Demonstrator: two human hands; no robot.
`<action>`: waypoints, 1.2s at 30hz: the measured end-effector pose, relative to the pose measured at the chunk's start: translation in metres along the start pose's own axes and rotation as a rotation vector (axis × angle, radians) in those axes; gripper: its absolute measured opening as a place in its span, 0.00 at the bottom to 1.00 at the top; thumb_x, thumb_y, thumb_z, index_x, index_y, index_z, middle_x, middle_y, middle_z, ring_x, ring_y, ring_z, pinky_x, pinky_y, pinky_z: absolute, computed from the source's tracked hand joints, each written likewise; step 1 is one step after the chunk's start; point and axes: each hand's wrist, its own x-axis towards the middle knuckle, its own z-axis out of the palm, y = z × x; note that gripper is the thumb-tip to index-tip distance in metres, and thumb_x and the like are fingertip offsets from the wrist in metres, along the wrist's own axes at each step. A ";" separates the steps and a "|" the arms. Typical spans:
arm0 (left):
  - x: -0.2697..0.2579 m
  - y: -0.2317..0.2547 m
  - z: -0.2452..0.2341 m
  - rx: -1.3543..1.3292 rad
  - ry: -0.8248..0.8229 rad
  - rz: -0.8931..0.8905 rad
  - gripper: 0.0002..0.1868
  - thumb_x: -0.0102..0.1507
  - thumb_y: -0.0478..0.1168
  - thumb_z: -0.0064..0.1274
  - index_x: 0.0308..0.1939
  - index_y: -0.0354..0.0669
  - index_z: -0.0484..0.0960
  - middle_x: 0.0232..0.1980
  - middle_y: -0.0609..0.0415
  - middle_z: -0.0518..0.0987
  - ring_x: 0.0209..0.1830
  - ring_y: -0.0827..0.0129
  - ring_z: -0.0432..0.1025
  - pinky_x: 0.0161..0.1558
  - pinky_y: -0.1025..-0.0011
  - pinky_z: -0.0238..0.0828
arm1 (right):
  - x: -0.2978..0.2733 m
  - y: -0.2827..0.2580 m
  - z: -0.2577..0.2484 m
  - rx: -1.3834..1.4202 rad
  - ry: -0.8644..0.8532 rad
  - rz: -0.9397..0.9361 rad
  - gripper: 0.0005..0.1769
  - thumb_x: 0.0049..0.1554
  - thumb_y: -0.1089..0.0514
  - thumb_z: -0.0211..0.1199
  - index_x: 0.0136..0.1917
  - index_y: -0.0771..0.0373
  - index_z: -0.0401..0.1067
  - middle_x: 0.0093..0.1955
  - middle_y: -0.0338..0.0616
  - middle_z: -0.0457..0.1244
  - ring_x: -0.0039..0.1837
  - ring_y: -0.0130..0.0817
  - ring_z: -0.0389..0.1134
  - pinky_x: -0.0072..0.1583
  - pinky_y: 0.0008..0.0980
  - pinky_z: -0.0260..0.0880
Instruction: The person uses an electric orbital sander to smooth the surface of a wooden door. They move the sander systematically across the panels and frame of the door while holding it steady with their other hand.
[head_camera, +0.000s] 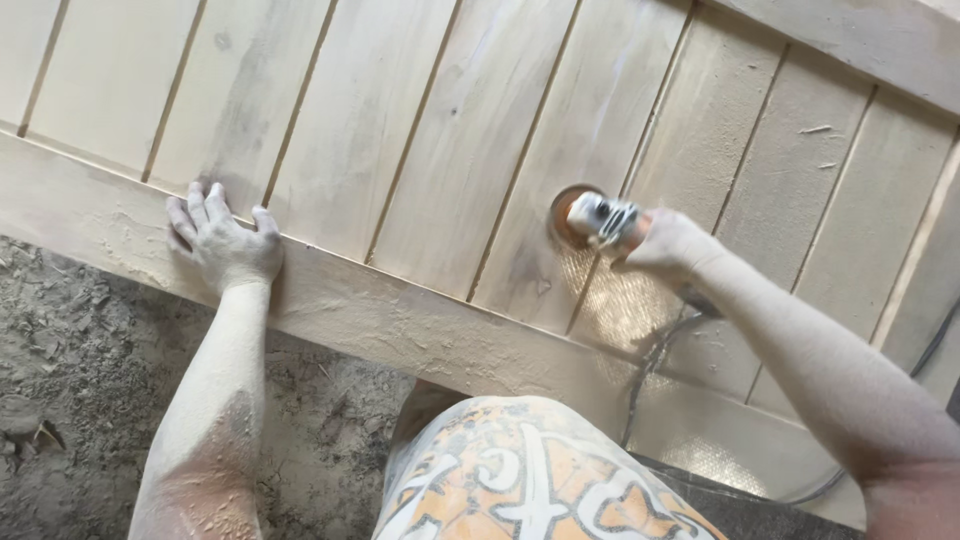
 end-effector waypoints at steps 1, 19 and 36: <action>0.001 0.001 -0.001 -0.004 -0.003 -0.001 0.35 0.64 0.52 0.41 0.70 0.35 0.72 0.79 0.40 0.62 0.82 0.44 0.43 0.77 0.40 0.31 | 0.010 -0.002 -0.012 -0.055 0.024 0.014 0.27 0.48 0.45 0.73 0.58 0.54 0.72 0.50 0.47 0.67 0.53 0.37 0.70 0.59 0.41 0.74; 0.002 0.000 0.001 0.030 -0.006 -0.009 0.35 0.63 0.51 0.41 0.70 0.36 0.71 0.79 0.39 0.61 0.83 0.44 0.43 0.77 0.40 0.31 | 0.090 0.021 -0.160 0.533 0.367 0.073 0.30 0.46 0.58 0.74 0.61 0.54 0.70 0.51 0.47 0.68 0.50 0.36 0.71 0.51 0.42 0.74; 0.001 -0.002 0.006 0.009 0.041 -0.003 0.35 0.62 0.51 0.41 0.70 0.36 0.72 0.79 0.41 0.61 0.82 0.45 0.43 0.76 0.42 0.31 | -0.037 -0.020 0.051 -0.277 -0.024 -0.186 0.31 0.46 0.46 0.74 0.61 0.49 0.72 0.53 0.46 0.69 0.56 0.39 0.70 0.64 0.38 0.71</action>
